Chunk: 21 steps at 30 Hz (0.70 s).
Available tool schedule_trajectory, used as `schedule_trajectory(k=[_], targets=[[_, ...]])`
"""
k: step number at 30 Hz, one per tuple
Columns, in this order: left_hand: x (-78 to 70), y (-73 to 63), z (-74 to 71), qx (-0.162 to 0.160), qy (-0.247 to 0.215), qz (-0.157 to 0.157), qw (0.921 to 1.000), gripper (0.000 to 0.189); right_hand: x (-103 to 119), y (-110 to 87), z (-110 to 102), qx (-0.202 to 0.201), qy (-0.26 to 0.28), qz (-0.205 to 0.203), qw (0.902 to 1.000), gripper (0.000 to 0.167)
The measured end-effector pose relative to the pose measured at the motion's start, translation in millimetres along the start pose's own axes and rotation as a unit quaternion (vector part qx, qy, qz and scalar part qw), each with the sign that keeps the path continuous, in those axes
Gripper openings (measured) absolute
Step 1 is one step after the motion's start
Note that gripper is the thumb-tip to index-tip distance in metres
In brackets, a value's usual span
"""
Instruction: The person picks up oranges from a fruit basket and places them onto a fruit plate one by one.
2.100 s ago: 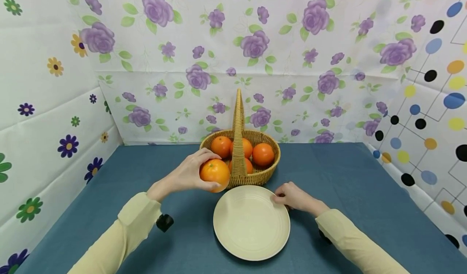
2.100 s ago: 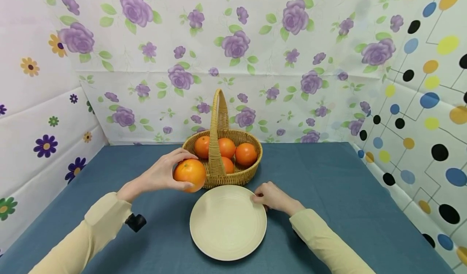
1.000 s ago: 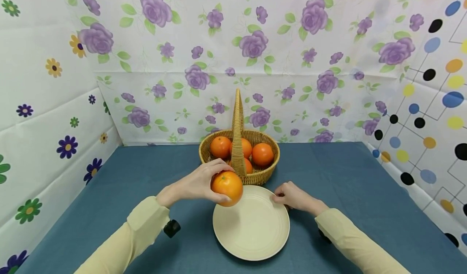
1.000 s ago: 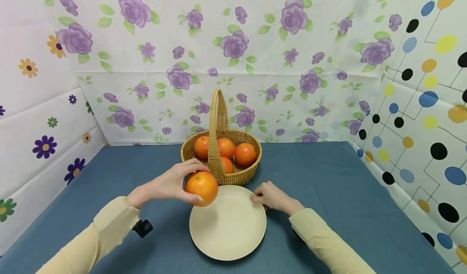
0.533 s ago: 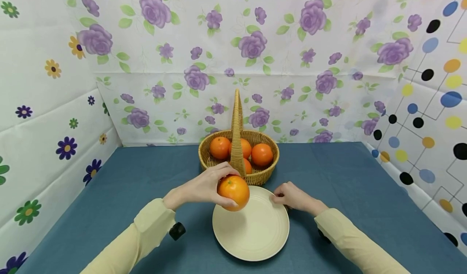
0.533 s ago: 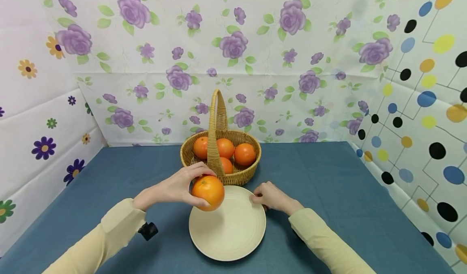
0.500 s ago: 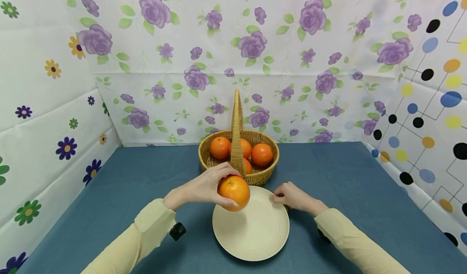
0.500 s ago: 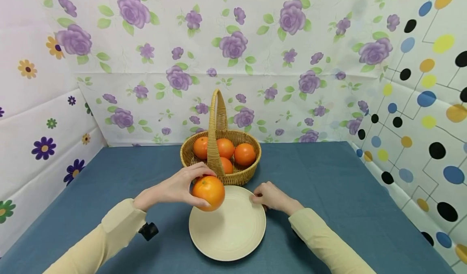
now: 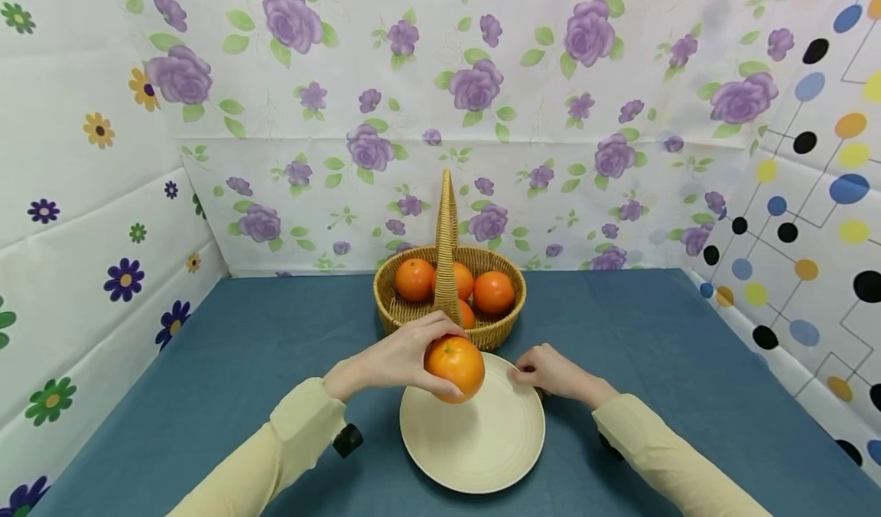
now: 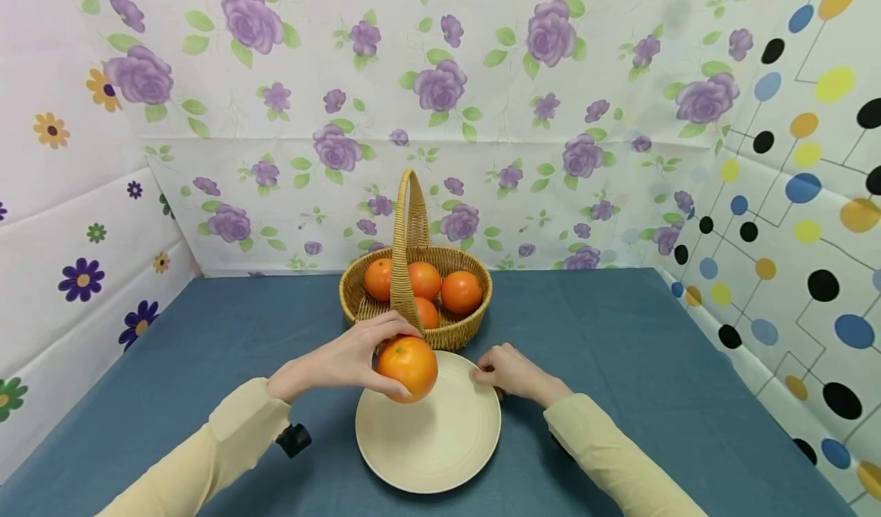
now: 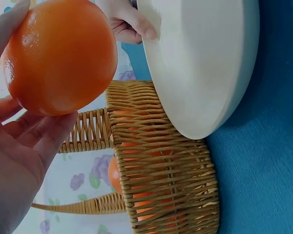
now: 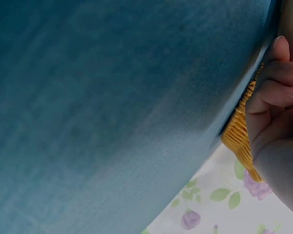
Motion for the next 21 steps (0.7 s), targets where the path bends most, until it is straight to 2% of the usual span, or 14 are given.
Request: schedule_trajectory(k=[9,17,21], targets=[[3.9,1.4,9.9,0.008,0.008,-0.009,0.9999,0.06,0.1,-0.1,-0.3,-0.001,0.006,-0.002,1.0,0.033],[7.1,2.1,20.9,0.023,0.011,-0.04,0.9989,0.063,0.0,0.3,0.1,0.0,0.0,0.003,1.0,0.03],[7.4,2.2,25.4,0.022,0.019,-0.044,0.9986,0.065,0.8,0.0,-0.4,-0.001,-0.002,-0.001,1.0,0.031]])
Point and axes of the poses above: each hand's wrist, its own y-axis towards the middle knuckle, its own z-axis out of the palm, x = y × z, the point moved 7 cm from there along y, towards the middle knuckle, and after that the axes turned 12 degrees about -x, right-handed, at the moved point
